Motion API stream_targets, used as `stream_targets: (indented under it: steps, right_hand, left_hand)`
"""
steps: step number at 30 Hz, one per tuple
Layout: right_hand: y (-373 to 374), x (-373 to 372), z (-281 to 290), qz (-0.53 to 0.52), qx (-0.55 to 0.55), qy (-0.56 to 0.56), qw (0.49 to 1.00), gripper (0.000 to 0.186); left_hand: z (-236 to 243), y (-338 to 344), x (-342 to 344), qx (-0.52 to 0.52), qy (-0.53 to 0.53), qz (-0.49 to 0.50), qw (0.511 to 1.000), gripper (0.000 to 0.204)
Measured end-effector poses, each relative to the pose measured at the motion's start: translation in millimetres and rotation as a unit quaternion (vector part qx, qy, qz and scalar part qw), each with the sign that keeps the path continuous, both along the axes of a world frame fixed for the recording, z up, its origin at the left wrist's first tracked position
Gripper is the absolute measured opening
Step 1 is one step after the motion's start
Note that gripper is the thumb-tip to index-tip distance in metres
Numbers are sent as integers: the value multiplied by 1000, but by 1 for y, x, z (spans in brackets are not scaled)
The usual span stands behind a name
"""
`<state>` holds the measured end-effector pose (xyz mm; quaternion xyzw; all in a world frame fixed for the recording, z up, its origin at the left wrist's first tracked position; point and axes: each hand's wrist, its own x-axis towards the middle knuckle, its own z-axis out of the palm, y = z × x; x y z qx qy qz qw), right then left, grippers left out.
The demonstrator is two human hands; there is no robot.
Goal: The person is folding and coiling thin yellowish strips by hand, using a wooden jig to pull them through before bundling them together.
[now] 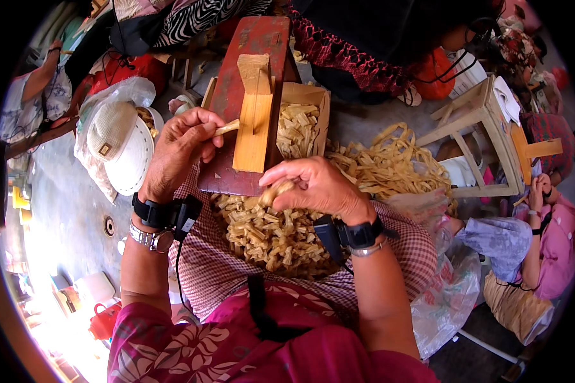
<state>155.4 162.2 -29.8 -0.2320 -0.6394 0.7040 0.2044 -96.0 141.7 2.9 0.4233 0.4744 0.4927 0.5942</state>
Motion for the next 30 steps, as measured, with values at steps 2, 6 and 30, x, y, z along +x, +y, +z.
stream_targets:
  steps: [2, 6, 30]
  right_hand:
    - [-1, -4, 14, -31, 208, -95, 973, 24]
    - [-5, -23, 36, -203, 53, 2, 978, 16]
    - [27, -53, 5, -317, 138, -33, 938, 10]
  left_hand:
    - [2, -3, 1, 11, 2, -26, 1000, 12]
    - [19, -8, 10, 35, 16, -87, 996, 10]
    - [-14, 29, 21, 122, 168, -20, 978, 3]
